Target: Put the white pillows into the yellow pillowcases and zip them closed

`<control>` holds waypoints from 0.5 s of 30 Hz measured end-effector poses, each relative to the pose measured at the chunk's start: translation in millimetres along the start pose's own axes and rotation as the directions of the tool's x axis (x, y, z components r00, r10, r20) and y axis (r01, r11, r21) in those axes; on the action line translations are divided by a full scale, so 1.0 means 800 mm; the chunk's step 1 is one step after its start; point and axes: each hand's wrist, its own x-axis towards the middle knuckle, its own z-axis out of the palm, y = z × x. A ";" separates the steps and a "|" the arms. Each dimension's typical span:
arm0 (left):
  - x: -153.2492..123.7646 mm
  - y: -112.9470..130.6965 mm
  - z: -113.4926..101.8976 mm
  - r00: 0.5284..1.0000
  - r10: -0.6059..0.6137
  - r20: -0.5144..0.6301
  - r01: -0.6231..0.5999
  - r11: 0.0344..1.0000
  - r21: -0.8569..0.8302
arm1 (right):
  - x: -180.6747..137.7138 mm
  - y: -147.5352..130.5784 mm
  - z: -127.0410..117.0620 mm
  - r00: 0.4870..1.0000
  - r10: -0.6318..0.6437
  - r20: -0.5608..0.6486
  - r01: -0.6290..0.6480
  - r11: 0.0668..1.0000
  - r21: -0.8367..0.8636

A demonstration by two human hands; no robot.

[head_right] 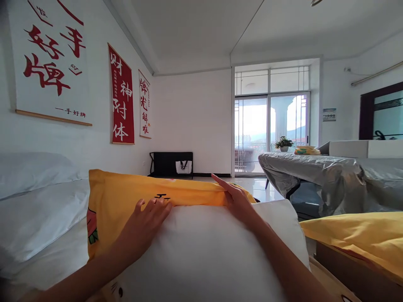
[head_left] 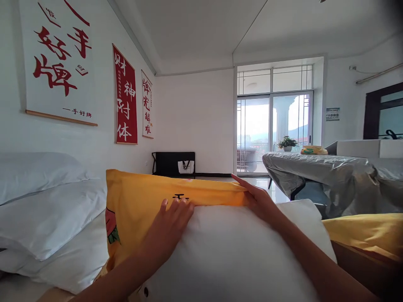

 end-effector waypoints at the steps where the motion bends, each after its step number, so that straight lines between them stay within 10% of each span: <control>1: 0.002 -0.001 0.001 1.000 -0.017 0.012 0.017 1.000 0.017 | -0.001 0.003 0.001 0.999 -0.041 0.015 0.041 0.999 0.023; 7: 0.045 0.004 0.001 0.999 -0.039 -0.003 0.039 0.999 0.024 | 0.000 0.019 0.005 0.998 -0.035 0.060 0.030 0.997 0.070; 15: 0.085 0.021 0.019 0.989 0.070 -0.127 -0.066 0.997 0.036 | -0.039 -0.031 0.010 0.946 -0.109 0.305 0.196 0.943 -0.269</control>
